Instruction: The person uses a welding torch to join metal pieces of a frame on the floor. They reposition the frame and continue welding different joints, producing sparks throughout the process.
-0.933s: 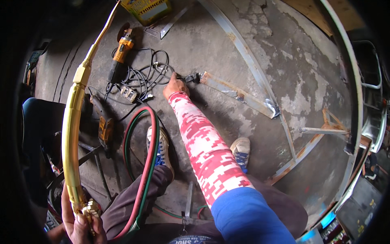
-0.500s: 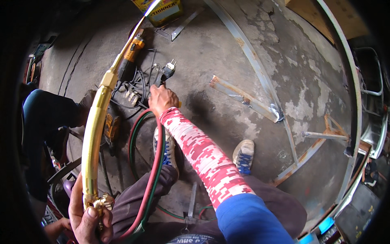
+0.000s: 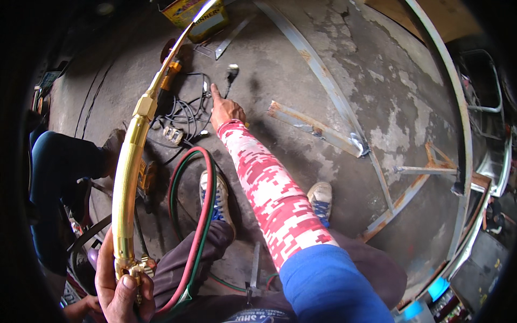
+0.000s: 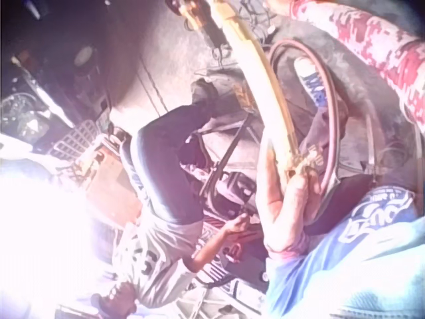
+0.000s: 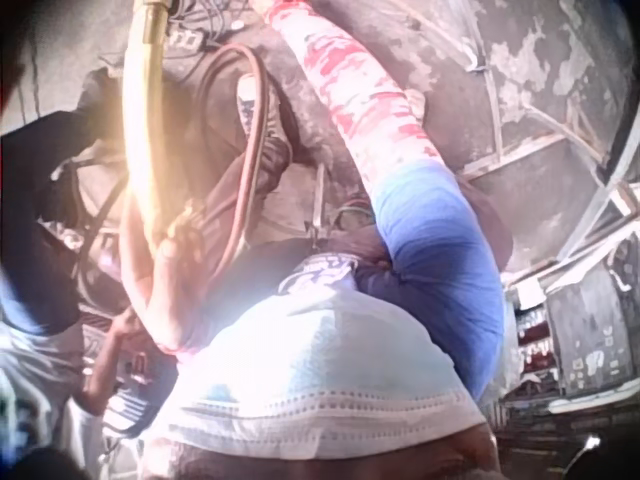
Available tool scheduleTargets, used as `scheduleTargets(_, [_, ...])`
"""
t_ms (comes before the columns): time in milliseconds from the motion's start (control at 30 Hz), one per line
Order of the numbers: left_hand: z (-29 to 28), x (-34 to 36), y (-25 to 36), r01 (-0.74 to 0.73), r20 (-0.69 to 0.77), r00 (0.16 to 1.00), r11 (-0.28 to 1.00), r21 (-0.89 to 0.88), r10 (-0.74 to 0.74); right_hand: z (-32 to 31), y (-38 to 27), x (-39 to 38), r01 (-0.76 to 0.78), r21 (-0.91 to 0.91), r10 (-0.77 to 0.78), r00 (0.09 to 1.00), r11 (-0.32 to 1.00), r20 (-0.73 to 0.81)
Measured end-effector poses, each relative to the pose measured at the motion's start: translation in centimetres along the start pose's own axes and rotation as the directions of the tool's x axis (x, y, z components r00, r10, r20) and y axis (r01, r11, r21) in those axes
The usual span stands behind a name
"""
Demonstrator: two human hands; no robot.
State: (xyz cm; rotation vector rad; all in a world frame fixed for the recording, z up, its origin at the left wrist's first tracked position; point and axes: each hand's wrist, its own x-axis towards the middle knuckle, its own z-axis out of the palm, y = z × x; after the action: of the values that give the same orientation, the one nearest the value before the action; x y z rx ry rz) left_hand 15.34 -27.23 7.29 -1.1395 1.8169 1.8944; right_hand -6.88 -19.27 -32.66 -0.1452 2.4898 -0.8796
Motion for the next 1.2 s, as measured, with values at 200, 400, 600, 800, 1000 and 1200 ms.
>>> scheduleTargets(200, [1.6,-0.3,0.1,-0.079,0.061,0.995,0.997,-0.003,0.079,0.1,5.2,-5.5,0.034,0.054,-0.030,0.996,0.998,-0.090])
scheduleTargets(400, [3.2,-1.4,-0.7,-0.178,-0.004,0.984,0.979,0.102,0.179,-6.1,15.7,-11.2,-0.193,-0.064,0.139,0.865,0.979,-0.483])
scheduleTargets(600, [4.1,-1.5,-0.8,-0.214,-0.046,0.973,0.960,0.183,0.226,-14.2,23.2,-10.5,-0.412,-0.389,0.311,0.903,0.824,-0.298])
scheduleTargets(800, [3.9,-1.5,0.4,-0.043,0.010,0.999,0.983,0.177,0.042,-16.1,24.6,-9.0,-0.278,-0.691,0.422,0.906,0.667,0.044])
scheduleTargets(1000, [4.2,-1.9,-0.3,-0.191,0.009,0.981,0.969,0.154,0.192,-18.6,19.4,-11.7,-0.103,-0.825,0.515,0.821,0.556,0.245])
scheduleTargets(1200, [2.3,-3.2,-1.5,-0.218,-0.003,0.976,0.975,-0.033,0.218,-24.4,5.4,-24.7,0.363,-0.635,0.118,0.802,0.682,0.585])
